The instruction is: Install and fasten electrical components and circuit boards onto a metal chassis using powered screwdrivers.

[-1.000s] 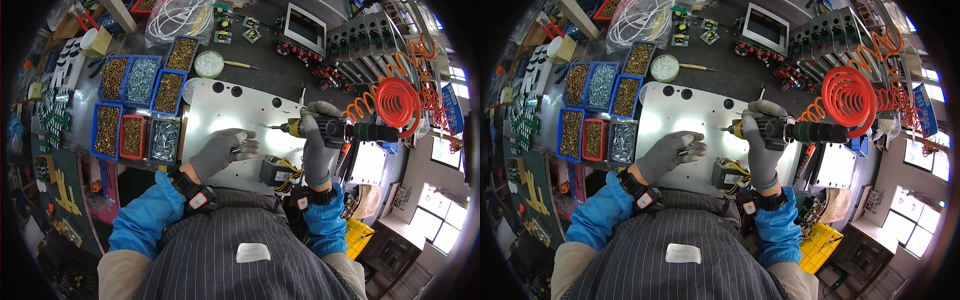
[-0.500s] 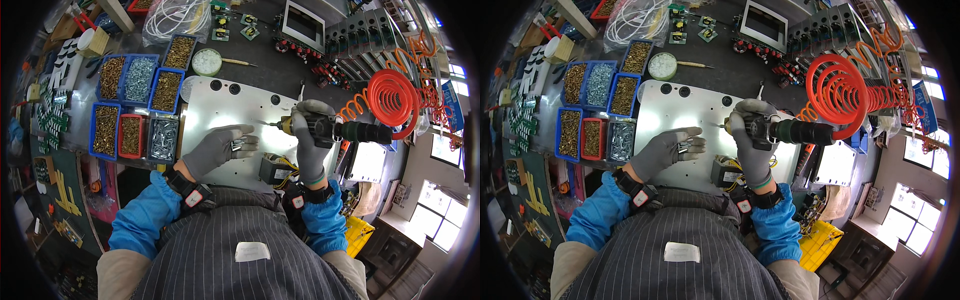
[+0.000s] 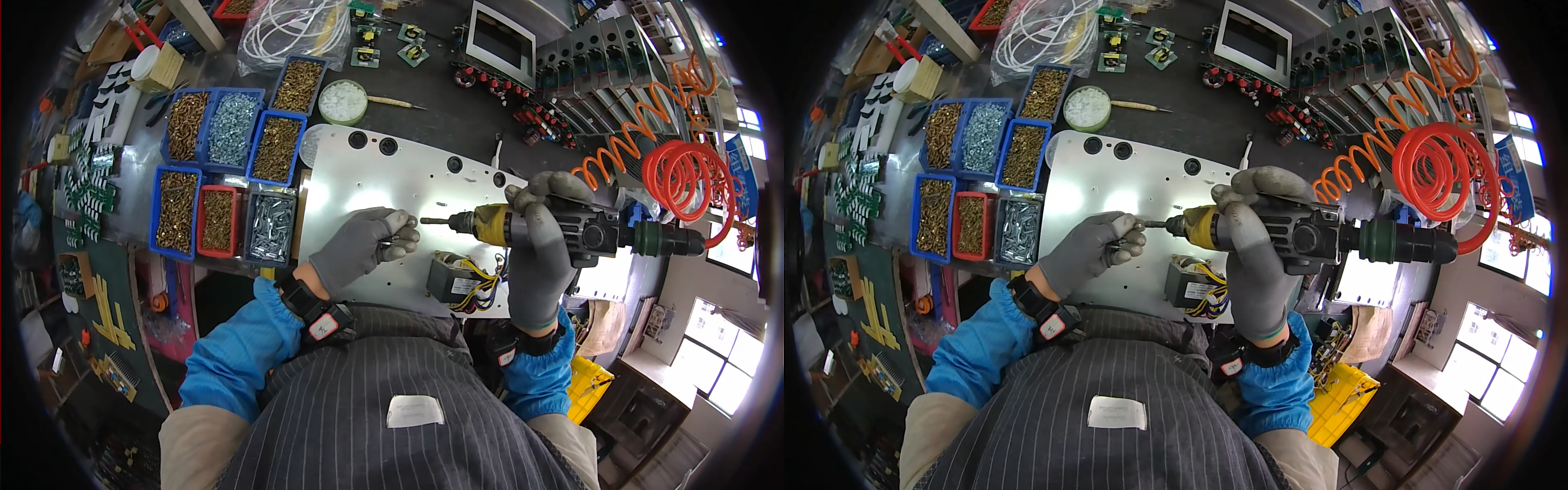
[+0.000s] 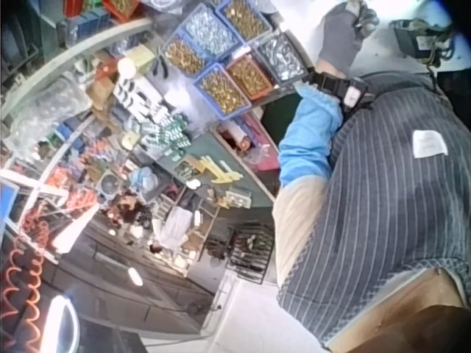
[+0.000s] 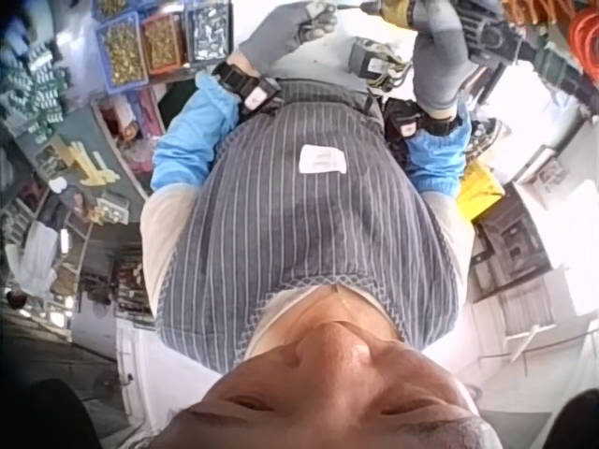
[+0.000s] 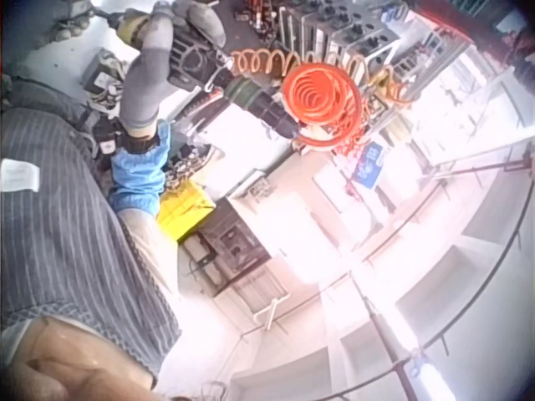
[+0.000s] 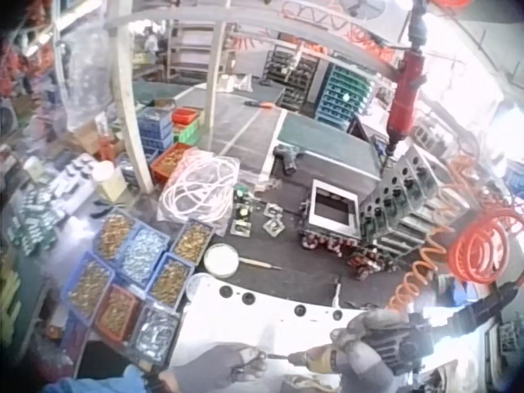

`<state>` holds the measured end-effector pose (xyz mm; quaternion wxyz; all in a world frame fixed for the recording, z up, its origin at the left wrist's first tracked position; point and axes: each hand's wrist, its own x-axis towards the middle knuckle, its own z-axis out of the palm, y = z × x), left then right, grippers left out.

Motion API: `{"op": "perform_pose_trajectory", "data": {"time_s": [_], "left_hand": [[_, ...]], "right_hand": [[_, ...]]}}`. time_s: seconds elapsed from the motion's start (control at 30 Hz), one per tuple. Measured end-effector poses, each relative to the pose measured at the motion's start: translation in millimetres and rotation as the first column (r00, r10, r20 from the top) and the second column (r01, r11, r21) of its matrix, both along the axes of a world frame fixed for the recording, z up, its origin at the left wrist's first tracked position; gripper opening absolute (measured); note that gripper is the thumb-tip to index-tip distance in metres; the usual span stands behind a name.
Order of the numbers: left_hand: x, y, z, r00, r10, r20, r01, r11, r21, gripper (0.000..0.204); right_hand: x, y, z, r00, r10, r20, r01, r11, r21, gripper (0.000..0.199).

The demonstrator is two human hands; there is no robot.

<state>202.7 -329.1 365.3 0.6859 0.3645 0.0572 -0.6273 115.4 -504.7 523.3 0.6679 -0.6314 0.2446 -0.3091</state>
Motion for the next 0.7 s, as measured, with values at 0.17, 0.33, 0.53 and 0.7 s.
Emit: {"op": "perform_pose_trajectory", "data": {"time_s": [0.17,0.33,0.53,0.7], "left_hand": [[-2.1,-5.9,3.7,0.999,-0.015,-0.036,0.014,1.0,-0.021,0.037],[-0.6,-7.5,5.5,0.993,-0.019,0.117,0.02,1.0,-0.007,0.038],[2.7,-8.9,2.7,0.98,-0.002,0.201,0.002,1.0,0.001,0.034],[10.3,-2.9,-1.4,0.991,0.103,-0.081,-0.093,0.989,0.118,0.035]], "right_hand": [[1.1,2.6,-0.9,0.998,0.017,-0.052,-0.023,0.992,-0.121,0.037],[-1.7,1.9,-3.4,0.998,0.015,0.059,-0.023,0.99,0.138,0.032],[9.3,-10.7,-15.0,0.998,0.061,-0.03,-0.068,0.905,-0.42,0.035],[29.5,-30.2,-31.4,0.999,0.043,0.033,-0.037,0.985,-0.169,0.034]]}}
